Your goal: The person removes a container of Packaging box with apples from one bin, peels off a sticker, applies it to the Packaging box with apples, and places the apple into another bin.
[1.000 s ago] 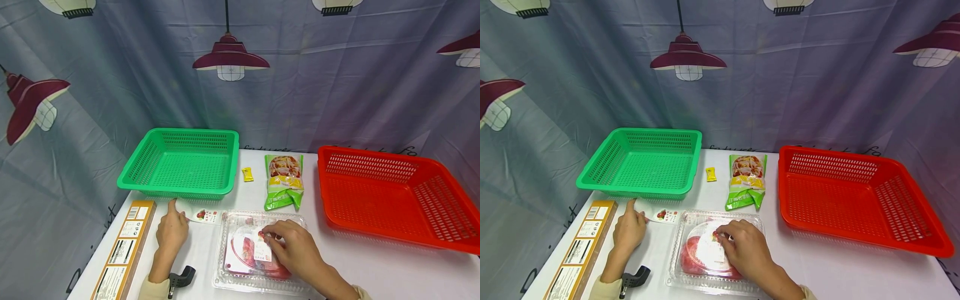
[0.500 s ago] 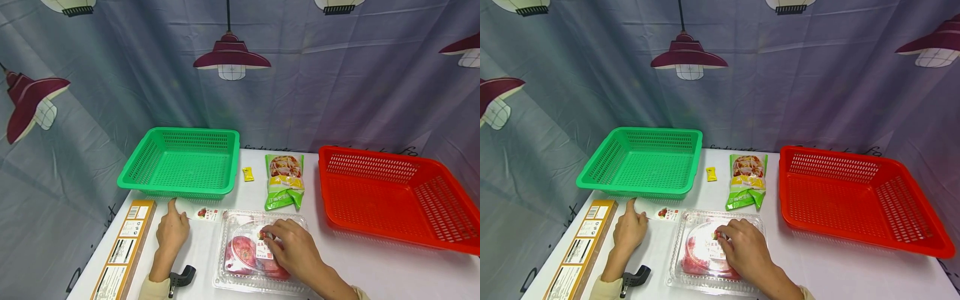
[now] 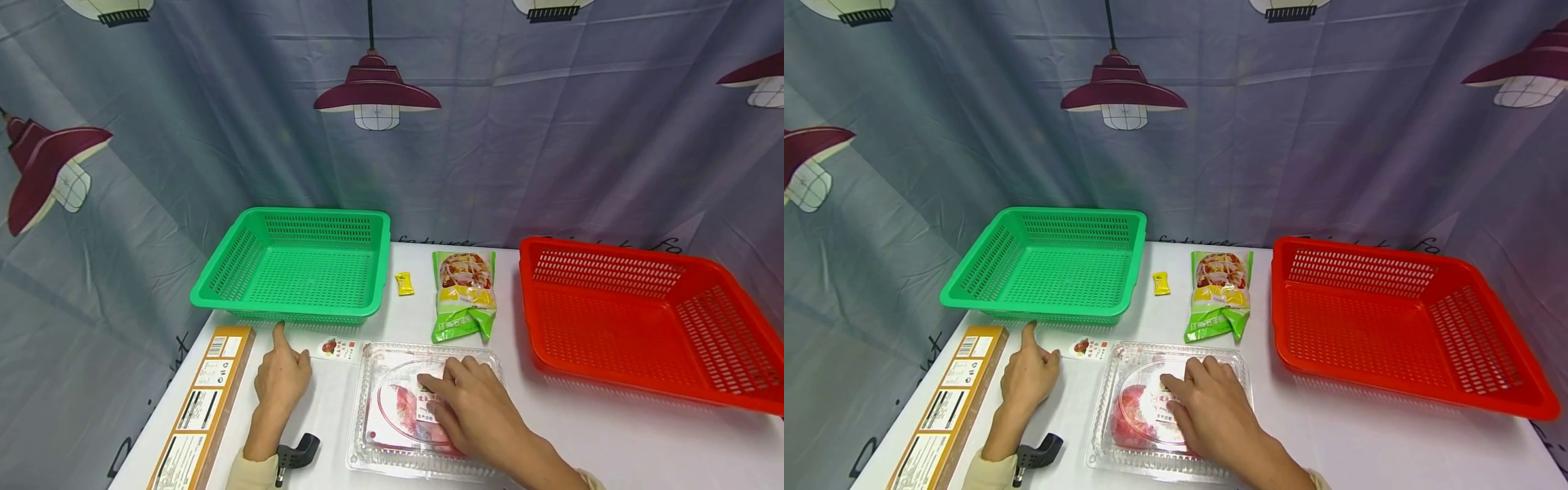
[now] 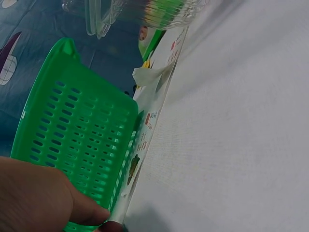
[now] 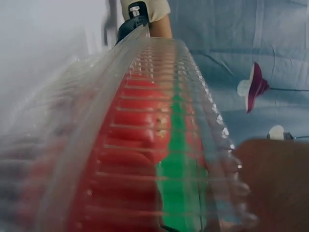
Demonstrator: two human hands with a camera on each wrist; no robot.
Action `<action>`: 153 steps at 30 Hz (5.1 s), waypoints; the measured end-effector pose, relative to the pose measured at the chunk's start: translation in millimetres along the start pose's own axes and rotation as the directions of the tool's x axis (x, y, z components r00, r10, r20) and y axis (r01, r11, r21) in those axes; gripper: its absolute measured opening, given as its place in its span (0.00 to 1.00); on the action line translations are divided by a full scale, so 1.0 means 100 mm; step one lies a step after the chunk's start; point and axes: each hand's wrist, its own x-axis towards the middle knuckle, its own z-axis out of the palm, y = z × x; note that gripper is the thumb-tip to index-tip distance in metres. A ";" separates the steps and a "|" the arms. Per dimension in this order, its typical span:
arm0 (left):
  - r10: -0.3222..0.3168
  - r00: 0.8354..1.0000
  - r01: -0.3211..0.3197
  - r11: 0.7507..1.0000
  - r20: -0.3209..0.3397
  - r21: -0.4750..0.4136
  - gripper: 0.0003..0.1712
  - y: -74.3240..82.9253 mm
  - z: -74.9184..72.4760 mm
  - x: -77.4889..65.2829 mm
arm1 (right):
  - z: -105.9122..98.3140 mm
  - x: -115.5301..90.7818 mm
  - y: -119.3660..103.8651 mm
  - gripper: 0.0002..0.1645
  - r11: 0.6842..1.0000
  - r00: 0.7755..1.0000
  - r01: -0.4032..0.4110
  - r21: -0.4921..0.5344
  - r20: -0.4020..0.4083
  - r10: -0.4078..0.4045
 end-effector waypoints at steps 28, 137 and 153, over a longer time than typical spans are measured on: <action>-0.016 0.992 0.016 1.000 0.128 -0.002 0.40 0.01 -0.04 -0.01 | -0.09 -0.12 0.16 0.26 0.999 0.995 -0.002 -0.034 0.095 0.005; 0.405 0.772 -0.046 0.804 0.489 -0.593 0.43 0.64 -0.21 -1.07 | -0.35 -0.94 0.63 0.22 0.912 0.817 -0.307 0.272 -0.415 0.400; 0.422 0.757 0.008 0.758 0.499 -0.653 0.40 0.96 -0.38 -0.98 | -0.33 -1.10 0.70 0.17 0.894 0.715 -0.372 0.248 -0.538 0.447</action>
